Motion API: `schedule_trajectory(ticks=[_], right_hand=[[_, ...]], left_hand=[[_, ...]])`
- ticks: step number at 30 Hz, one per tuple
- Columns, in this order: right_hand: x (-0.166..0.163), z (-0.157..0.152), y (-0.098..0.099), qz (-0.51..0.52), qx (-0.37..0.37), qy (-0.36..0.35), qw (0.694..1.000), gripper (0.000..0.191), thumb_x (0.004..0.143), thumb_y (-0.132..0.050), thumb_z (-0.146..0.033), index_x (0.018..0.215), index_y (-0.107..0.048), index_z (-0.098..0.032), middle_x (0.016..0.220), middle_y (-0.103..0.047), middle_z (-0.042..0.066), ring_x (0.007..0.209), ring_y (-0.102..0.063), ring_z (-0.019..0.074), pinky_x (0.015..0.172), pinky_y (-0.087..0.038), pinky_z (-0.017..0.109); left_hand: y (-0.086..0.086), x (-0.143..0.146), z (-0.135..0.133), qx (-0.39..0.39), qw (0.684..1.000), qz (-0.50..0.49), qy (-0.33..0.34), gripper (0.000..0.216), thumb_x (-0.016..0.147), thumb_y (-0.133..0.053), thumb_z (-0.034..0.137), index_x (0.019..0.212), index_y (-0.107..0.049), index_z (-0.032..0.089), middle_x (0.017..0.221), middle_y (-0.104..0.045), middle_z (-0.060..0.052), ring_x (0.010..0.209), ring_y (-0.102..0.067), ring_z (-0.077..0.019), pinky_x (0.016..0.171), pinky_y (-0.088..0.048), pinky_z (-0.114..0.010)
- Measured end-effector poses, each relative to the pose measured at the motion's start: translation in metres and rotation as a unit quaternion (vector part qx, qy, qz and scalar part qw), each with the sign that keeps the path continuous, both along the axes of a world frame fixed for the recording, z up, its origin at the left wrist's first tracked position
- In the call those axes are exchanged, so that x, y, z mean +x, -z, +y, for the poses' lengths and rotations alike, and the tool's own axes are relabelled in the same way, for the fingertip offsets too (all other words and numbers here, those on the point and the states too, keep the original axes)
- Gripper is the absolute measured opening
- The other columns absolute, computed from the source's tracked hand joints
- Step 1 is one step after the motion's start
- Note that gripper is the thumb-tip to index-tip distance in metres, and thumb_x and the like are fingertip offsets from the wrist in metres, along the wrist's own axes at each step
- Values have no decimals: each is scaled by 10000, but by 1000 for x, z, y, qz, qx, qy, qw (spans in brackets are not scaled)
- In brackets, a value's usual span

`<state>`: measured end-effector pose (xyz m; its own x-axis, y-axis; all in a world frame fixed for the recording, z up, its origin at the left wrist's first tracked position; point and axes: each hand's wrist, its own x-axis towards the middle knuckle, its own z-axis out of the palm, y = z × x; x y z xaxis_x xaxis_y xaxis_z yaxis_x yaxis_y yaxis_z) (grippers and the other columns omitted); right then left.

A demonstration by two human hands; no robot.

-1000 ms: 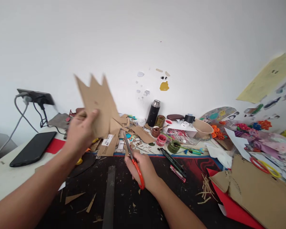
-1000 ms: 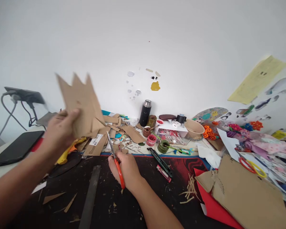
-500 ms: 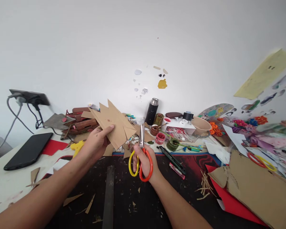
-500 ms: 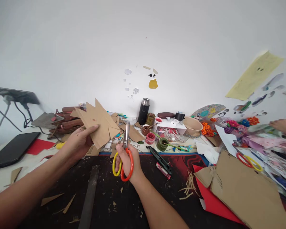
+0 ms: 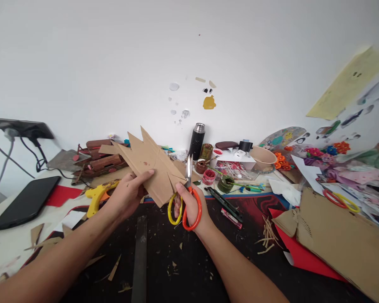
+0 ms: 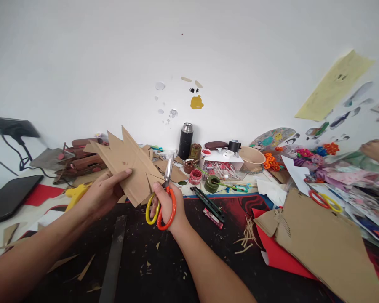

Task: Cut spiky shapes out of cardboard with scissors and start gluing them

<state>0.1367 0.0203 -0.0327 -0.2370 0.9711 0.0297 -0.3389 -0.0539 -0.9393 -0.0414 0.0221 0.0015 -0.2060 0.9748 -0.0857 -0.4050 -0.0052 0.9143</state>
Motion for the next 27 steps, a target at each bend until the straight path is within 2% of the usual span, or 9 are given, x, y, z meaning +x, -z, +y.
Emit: schedule_trajectory(ticks=[5,11,14,20,23,27], right_hand=[[-2,-2,1,-9,-4,-20,1000,521,833,-789,-678,799,-540,-222,486,-560,-69,324,-517,122,336,-436,216],[-4,-3,3,19,-18,-28,999,526,819,-805,-669,789,-525,-226,475,-543,-75,314,-510,120,318,-409,210],[-4,-4,2,33,-22,-34,999,509,823,-804,-661,808,-538,-227,473,-540,-79,315,-506,118,318,-403,207],[-6,-6,1,43,-20,-46,998,470,842,-800,-625,806,-556,-225,464,-536,-80,310,-506,119,322,-399,206],[-7,-5,2,60,-20,-53,997,477,851,-799,-620,770,-544,-225,459,-533,-75,307,-505,117,320,-393,205],[-5,-2,7,56,-18,-71,996,486,846,-794,-659,824,-584,-221,467,-538,-76,318,-503,121,326,-397,209]], left_hand=[[2,-1,0,-38,999,-4,3,455,749,-952,395,1096,-789,149,1094,-844,-154,959,-815,-321,672,-665,-305],[0,8,-2,-29,998,-54,-23,351,820,-890,284,1137,-784,176,1207,-829,-119,949,-810,-267,740,-675,-303],[-2,13,-4,-48,994,-100,-19,293,860,-837,252,1139,-786,177,1229,-820,-116,970,-801,-266,771,-678,-321],[-8,16,-7,-105,983,-150,17,195,866,-809,277,1025,-793,164,1047,-836,-125,895,-798,-288,808,-691,-375],[-9,15,-8,-97,984,-147,15,216,845,-837,288,1027,-796,178,1035,-839,-118,885,-800,-295,795,-698,-385],[-4,13,-7,-61,994,-94,7,302,802,-890,291,1062,-798,169,1085,-841,-129,921,-807,-303,778,-694,-363]])
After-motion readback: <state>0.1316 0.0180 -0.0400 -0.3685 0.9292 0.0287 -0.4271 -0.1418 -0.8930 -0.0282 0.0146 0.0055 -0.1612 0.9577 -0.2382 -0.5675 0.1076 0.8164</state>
